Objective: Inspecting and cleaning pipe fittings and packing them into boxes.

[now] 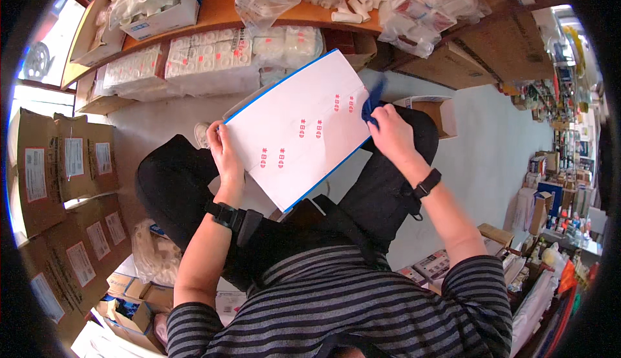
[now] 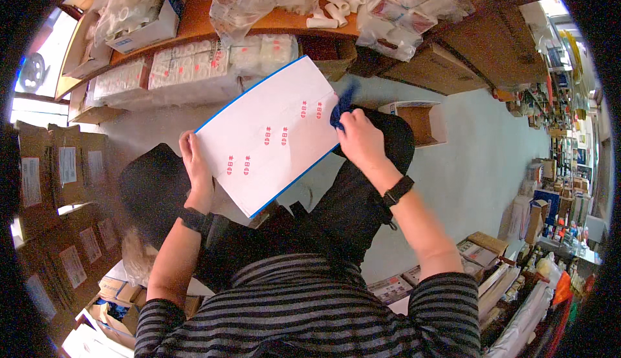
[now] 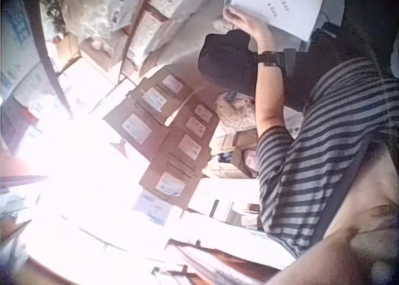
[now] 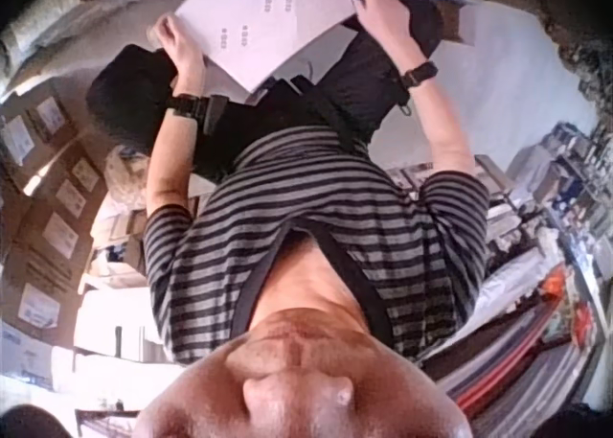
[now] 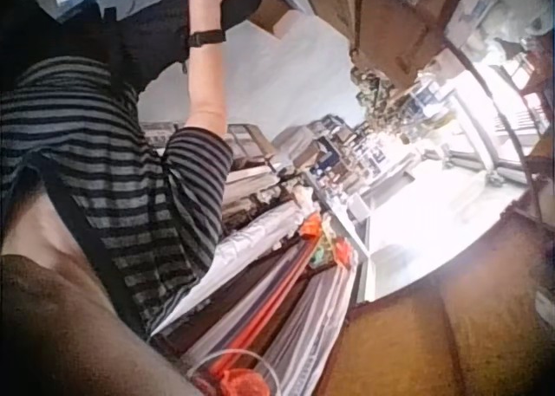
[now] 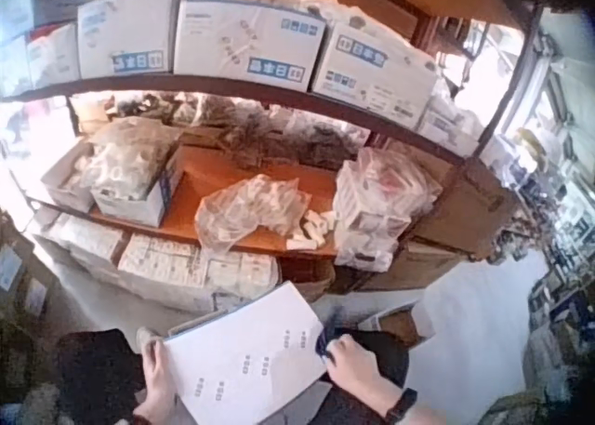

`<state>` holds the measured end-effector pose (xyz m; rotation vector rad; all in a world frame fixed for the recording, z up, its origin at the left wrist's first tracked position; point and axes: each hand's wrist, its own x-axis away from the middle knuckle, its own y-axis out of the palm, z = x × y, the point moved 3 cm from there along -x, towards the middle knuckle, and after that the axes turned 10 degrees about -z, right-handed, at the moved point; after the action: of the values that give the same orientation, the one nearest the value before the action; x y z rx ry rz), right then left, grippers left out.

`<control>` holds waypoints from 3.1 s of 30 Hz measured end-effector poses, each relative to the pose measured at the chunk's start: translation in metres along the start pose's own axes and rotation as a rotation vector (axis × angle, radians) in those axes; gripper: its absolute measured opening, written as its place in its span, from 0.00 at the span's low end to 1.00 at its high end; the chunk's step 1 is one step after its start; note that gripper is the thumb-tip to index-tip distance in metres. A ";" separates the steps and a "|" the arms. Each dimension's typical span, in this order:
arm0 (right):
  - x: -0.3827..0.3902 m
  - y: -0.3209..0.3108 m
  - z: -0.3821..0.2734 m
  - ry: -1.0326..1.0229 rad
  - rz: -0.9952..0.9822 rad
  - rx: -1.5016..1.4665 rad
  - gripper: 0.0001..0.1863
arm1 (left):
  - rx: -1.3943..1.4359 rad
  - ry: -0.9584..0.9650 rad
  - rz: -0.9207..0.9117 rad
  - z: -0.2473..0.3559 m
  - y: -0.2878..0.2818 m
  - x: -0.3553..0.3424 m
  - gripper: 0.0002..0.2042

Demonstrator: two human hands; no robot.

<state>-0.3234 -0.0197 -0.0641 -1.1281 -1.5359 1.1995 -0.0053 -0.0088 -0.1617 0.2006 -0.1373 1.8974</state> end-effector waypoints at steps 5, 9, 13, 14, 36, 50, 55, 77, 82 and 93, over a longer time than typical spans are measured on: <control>0.031 0.020 -0.097 -0.579 -0.105 0.020 0.04 | -0.055 0.111 0.002 0.005 0.005 -0.001 0.14; 0.050 0.025 -0.162 -0.940 -0.200 -0.302 0.07 | -0.117 0.138 -0.014 0.004 0.000 -0.005 0.12; 0.022 0.020 -0.101 -0.623 -0.075 -0.260 0.12 | -0.129 0.088 -0.041 0.003 -0.003 -0.002 0.12; 0.010 0.019 -0.073 -0.423 -0.062 -0.240 0.11 | -0.121 0.075 -0.041 0.003 -0.003 -0.001 0.12; 0.003 0.022 -0.116 -0.686 -0.037 -0.116 0.21 | -0.045 0.066 -0.012 0.013 0.004 -0.002 0.14; -0.018 0.020 0.010 -0.031 -0.006 0.142 0.20 | -0.014 -0.005 -0.005 0.010 0.001 0.002 0.11; 0.013 0.005 0.002 -0.131 -0.245 0.241 0.19 | 0.001 0.036 -0.048 0.015 0.000 0.004 0.10; -0.093 0.036 -0.166 -0.707 0.113 -0.103 0.15 | 0.340 -0.219 -0.365 0.016 0.001 -0.004 0.30; -0.058 0.027 -0.196 -0.840 -0.060 -0.236 0.13 | 0.509 -0.225 -0.453 0.021 -0.003 0.003 0.32; 0.039 0.010 -0.164 -1.286 -0.292 -0.292 0.10 | 0.225 -0.169 -0.255 0.001 0.001 -0.006 0.27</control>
<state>-0.1729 0.0531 -0.0428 -0.1335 -2.7574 1.6084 -0.0043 -0.0154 -0.1616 0.5079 -0.0106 1.6380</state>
